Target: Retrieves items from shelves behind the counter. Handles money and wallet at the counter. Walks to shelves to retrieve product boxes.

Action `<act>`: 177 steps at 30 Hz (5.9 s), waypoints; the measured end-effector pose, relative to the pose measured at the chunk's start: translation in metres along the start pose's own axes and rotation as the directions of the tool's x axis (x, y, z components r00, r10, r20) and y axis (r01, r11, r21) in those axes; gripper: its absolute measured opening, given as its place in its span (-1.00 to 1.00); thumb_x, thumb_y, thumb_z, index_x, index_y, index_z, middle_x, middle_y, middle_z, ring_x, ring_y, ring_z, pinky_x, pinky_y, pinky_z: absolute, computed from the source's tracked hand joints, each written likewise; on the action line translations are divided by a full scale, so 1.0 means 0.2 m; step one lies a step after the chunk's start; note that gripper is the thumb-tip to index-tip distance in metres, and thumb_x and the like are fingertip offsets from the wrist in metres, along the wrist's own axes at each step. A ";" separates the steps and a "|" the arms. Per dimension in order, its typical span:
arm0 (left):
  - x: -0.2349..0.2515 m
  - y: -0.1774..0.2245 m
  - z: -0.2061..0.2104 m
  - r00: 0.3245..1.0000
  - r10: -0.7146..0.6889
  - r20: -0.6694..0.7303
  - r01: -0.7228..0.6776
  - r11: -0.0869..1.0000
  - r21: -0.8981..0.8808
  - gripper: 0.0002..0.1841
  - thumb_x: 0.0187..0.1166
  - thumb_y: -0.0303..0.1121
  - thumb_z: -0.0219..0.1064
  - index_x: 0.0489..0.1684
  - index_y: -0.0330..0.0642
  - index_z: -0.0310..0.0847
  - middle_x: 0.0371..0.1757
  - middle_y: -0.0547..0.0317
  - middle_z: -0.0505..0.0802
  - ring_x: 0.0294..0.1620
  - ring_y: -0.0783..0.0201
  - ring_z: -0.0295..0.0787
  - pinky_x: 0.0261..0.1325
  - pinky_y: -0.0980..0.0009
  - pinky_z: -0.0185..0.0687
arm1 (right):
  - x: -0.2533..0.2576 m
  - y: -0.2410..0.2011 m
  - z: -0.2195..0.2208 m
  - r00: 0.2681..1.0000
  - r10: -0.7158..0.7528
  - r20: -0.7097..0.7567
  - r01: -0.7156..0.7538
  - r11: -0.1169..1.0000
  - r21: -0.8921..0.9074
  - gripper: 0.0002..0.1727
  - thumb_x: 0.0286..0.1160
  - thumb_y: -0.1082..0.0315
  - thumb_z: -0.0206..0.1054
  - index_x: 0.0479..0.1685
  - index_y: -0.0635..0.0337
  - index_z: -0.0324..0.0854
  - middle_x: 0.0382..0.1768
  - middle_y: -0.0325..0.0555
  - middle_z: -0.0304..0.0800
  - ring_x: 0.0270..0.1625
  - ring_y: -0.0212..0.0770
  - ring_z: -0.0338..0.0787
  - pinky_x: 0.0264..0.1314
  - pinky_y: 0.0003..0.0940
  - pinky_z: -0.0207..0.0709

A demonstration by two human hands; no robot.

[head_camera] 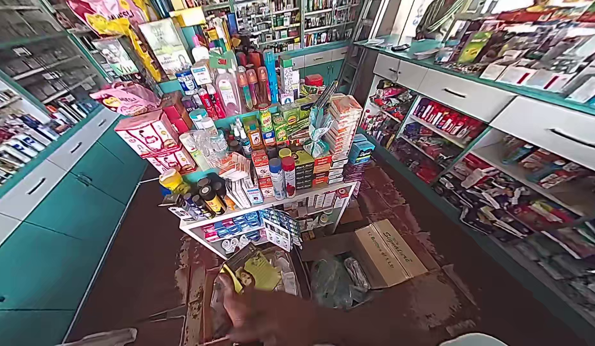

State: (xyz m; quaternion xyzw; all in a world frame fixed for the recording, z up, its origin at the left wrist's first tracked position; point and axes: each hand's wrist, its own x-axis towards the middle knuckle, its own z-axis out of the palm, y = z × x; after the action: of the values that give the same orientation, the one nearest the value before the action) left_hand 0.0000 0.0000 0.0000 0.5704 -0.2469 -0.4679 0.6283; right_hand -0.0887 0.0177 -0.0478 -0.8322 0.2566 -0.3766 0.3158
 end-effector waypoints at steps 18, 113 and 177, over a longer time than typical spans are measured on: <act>0.01 -0.67 0.07 0.399 -0.252 0.881 0.900 0.294 -0.323 0.03 0.43 0.60 -0.21 0.59 -0.16 0.35 0.49 -0.30 0.61 0.50 -0.25 0.56 0.47 -0.20 0.52 | -0.81 -0.08 -0.31 0.699 0.391 -0.598 -0.491 0.871 -0.004 -0.66 0.59 0.12 0.44 0.25 0.01 0.74 0.39 -0.10 0.73 0.42 -0.27 0.72 0.36 -0.32 0.71; 1.37 -1.95 7.90 0.008 0.665 0.746 -0.973 -0.167 0.158 -0.54 0.56 -0.12 0.26 0.46 0.26 0.38 0.42 0.04 0.65 0.51 -0.01 0.52 0.61 -0.05 0.28 | -0.98 4.35 -7.12 0.703 0.065 -0.708 -0.527 0.716 -0.458 -0.87 0.23 0.25 0.44 -0.58 -0.05 0.85 0.15 -0.18 0.92 0.08 -0.09 0.91 -0.08 -0.11 0.78; 4.00 -2.26 12.88 -0.916 -0.374 0.147 0.121 0.093 0.988 -0.54 0.33 -0.29 0.52 0.20 -0.17 0.56 -0.04 -0.08 0.87 -0.02 0.07 0.89 0.10 0.07 0.82 | 0.67 7.35 -10.22 -0.324 0.076 -0.943 -0.920 0.209 0.333 0.07 -0.12 -0.18 0.79 0.67 -0.34 0.45 0.83 -0.06 0.16 0.81 -0.03 0.26 0.70 0.10 0.38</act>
State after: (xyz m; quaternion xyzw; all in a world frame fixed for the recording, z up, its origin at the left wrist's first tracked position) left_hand -1.9596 -1.9069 -0.0211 -0.0089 -0.1558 -0.8926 -0.4230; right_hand -1.9007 -1.7343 0.0142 -0.1310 0.8845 -0.4377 -0.0947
